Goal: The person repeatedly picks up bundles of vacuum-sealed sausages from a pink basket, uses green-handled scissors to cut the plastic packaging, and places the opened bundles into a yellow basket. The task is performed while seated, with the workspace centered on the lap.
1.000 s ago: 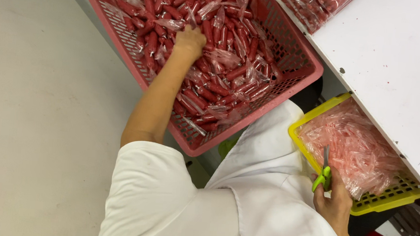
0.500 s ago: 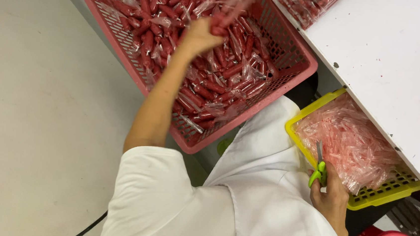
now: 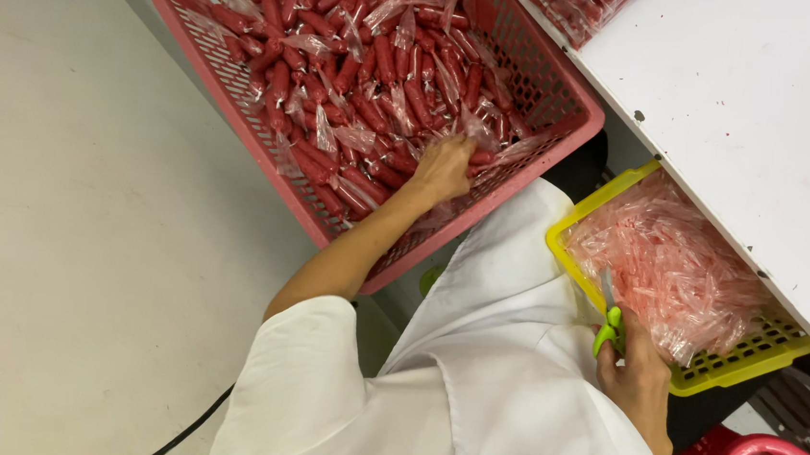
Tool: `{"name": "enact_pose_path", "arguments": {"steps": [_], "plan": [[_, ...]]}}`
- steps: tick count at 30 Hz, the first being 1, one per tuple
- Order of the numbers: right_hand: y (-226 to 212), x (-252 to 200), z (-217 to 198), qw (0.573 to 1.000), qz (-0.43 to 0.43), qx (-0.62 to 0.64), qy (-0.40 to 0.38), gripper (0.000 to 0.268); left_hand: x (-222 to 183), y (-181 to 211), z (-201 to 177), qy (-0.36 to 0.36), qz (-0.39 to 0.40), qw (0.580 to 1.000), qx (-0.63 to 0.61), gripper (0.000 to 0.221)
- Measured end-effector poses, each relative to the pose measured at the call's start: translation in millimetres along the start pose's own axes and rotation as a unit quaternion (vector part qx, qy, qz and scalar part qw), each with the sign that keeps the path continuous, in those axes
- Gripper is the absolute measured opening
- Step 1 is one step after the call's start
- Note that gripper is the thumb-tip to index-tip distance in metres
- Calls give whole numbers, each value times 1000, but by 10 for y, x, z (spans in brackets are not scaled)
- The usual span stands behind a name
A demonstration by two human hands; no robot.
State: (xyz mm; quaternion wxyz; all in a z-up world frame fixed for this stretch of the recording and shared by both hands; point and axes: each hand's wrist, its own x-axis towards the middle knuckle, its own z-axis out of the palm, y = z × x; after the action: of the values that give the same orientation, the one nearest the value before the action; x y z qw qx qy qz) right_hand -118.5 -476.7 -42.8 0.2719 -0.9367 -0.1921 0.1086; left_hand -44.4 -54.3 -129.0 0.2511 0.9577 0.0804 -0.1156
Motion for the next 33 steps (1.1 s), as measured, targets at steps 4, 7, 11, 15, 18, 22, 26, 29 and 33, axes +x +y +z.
{"name": "enact_pose_path", "arguments": {"steps": [4, 7, 11, 15, 18, 22, 26, 29, 33], "plan": [[-2, 35, 28, 999, -38, -37, -2, 61, -53, 179, -527, 32, 22, 998, 48, 43], [-69, 55, 20, 996, -76, -47, 13, 59, 218, -19, -840, 0, 7, 978, 208, 25], [-146, 53, -26, 999, -17, -44, -19, 63, 563, -429, -833, -229, -25, 914, 333, 68], [190, -53, 122, 997, -6, -74, -16, 68, 509, -343, -813, -305, -69, 843, 438, 66], [148, -59, 48, 997, 19, -66, -37, 67, 320, -195, -852, -280, -24, 800, 530, 99], [12, 19, -4, 997, -25, -72, -17, 66, 175, -406, -1016, -220, 62, 848, 478, 78], [-89, 85, 3, 998, -34, -46, -37, 62, 107, -505, -1304, -29, -38, 993, 106, 40], [47, 42, 107, 996, -46, -58, -54, 62, 263, -465, -1416, 168, -145, 933, -285, 59], [-30, 39, 60, 994, -84, -52, -41, 60, 547, -514, -1572, 182, -142, 831, -506, 80]]}}
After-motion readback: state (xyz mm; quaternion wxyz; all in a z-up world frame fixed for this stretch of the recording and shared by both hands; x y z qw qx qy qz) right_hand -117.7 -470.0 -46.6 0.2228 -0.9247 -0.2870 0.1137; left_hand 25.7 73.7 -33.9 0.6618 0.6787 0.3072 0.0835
